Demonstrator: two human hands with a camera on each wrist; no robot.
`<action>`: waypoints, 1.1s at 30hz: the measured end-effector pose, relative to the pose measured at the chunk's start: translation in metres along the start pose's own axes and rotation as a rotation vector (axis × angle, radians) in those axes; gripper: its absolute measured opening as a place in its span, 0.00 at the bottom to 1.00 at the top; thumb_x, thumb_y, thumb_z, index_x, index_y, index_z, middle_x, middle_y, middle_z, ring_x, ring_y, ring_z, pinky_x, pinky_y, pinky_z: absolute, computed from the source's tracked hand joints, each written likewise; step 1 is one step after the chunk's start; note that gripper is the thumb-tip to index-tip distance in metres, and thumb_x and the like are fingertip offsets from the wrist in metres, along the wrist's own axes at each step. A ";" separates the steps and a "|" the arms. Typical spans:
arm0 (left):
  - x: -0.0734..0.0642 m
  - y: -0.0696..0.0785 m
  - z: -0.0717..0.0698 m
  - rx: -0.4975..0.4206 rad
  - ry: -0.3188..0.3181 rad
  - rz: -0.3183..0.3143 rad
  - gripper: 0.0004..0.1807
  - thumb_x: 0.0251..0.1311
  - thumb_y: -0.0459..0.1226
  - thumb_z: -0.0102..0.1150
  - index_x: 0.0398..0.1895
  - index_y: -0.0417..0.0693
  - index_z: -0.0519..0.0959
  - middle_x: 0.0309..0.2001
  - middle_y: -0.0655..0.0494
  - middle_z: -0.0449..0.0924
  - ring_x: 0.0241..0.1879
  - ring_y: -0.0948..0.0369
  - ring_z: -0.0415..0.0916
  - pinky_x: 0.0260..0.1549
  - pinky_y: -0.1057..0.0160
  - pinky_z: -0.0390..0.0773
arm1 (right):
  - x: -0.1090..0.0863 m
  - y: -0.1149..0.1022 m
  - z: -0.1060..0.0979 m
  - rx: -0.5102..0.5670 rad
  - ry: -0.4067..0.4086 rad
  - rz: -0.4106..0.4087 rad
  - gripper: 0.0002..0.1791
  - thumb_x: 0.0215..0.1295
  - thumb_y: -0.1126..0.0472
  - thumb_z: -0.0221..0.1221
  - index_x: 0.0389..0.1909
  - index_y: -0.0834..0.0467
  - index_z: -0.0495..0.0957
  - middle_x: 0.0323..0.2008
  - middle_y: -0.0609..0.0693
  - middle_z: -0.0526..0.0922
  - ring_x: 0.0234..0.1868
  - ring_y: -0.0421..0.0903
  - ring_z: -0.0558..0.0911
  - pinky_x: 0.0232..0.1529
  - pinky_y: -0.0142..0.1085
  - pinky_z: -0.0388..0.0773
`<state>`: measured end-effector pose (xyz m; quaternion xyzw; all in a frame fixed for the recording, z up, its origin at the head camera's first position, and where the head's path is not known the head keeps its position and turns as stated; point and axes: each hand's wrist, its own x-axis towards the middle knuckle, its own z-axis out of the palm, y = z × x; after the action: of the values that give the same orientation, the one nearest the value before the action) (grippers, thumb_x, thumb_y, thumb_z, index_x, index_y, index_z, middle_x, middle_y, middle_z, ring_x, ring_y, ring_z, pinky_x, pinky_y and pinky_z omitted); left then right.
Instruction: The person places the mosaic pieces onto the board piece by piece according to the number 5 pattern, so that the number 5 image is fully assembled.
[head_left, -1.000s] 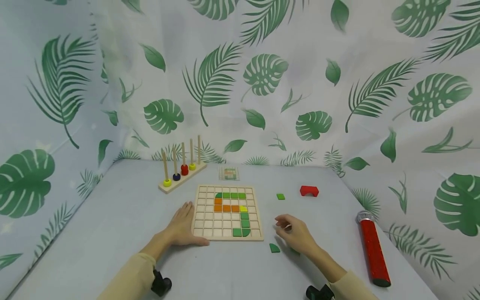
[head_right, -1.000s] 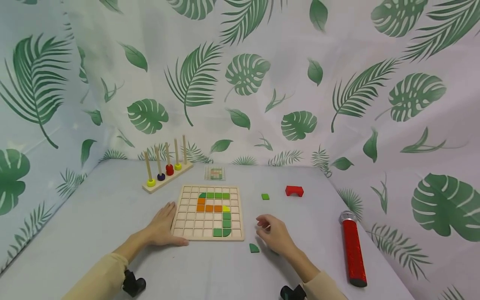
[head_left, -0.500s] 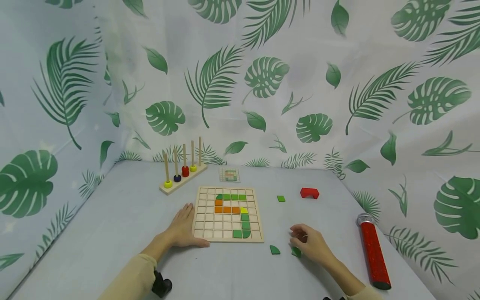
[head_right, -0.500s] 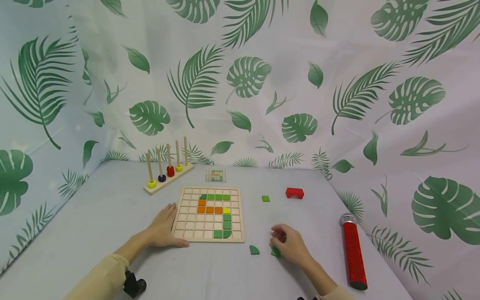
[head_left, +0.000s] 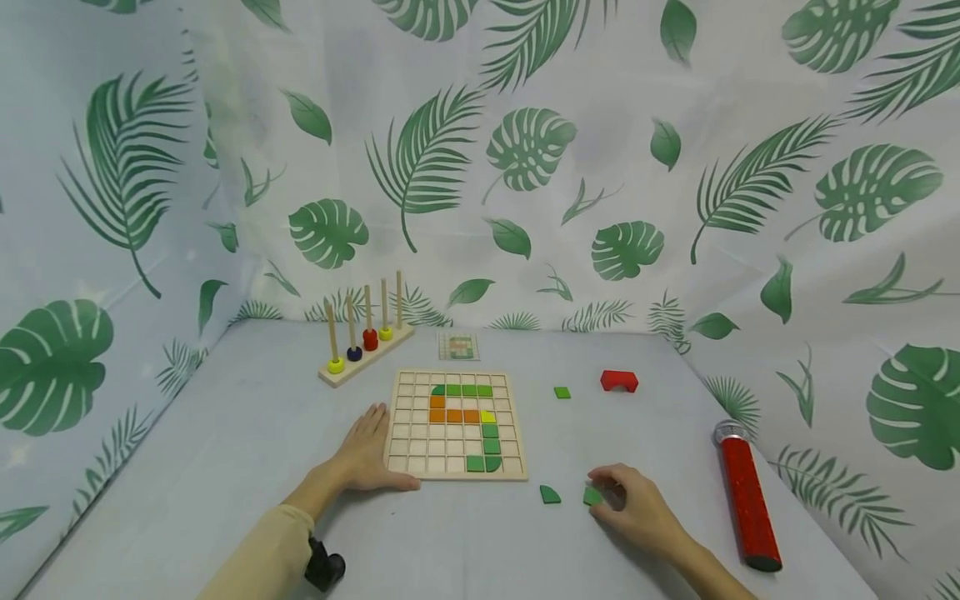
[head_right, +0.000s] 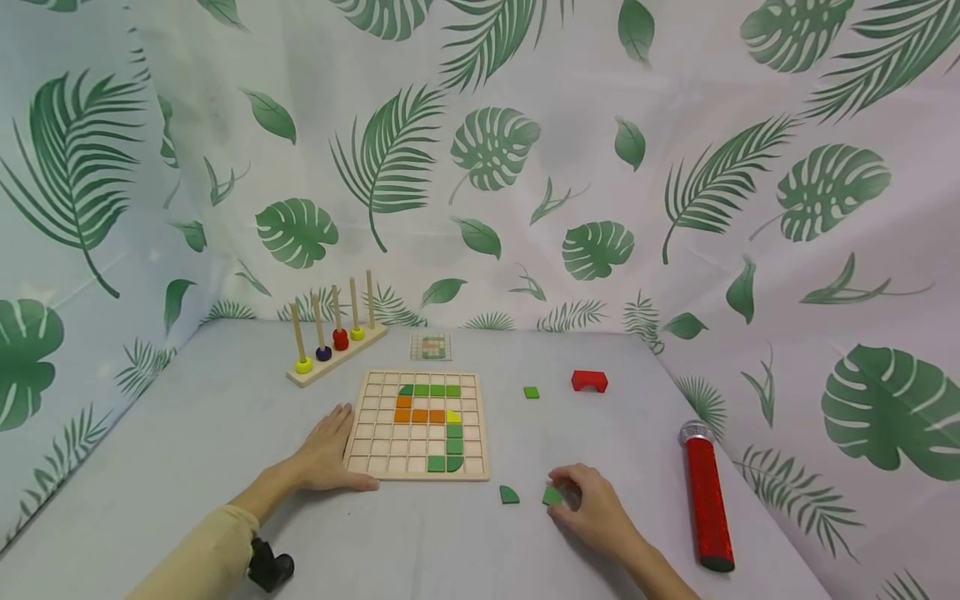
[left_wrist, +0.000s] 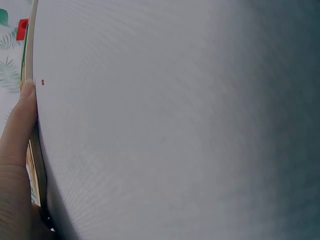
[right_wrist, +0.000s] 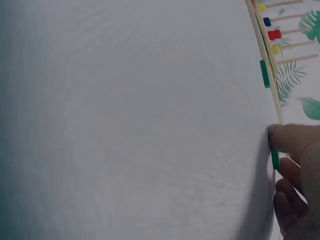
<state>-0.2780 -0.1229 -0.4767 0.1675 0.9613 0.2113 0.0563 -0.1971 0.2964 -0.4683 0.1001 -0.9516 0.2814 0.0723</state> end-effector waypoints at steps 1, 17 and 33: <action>0.000 0.000 -0.001 -0.003 0.002 0.001 0.73 0.33 0.71 0.64 0.71 0.29 0.44 0.72 0.33 0.41 0.72 0.42 0.35 0.69 0.47 0.40 | 0.000 0.001 0.000 -0.002 0.008 -0.006 0.21 0.46 0.65 0.71 0.44 0.56 0.79 0.38 0.41 0.79 0.41 0.40 0.77 0.43 0.36 0.79; -0.001 0.002 -0.003 -0.013 0.008 0.011 0.73 0.34 0.70 0.65 0.71 0.28 0.45 0.72 0.32 0.42 0.71 0.41 0.36 0.68 0.46 0.41 | 0.013 0.001 0.001 0.066 0.062 0.003 0.20 0.47 0.72 0.69 0.44 0.59 0.79 0.33 0.44 0.79 0.34 0.39 0.77 0.36 0.30 0.78; -0.001 0.000 -0.003 -0.040 -0.008 0.022 0.73 0.34 0.69 0.66 0.71 0.29 0.43 0.72 0.33 0.40 0.72 0.42 0.34 0.69 0.47 0.40 | 0.049 -0.029 0.018 0.106 0.141 -0.142 0.19 0.48 0.74 0.67 0.43 0.63 0.78 0.34 0.48 0.81 0.37 0.44 0.79 0.40 0.37 0.81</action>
<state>-0.2776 -0.1249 -0.4740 0.1777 0.9548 0.2303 0.0609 -0.2393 0.2551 -0.4585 0.1508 -0.9185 0.3316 0.1536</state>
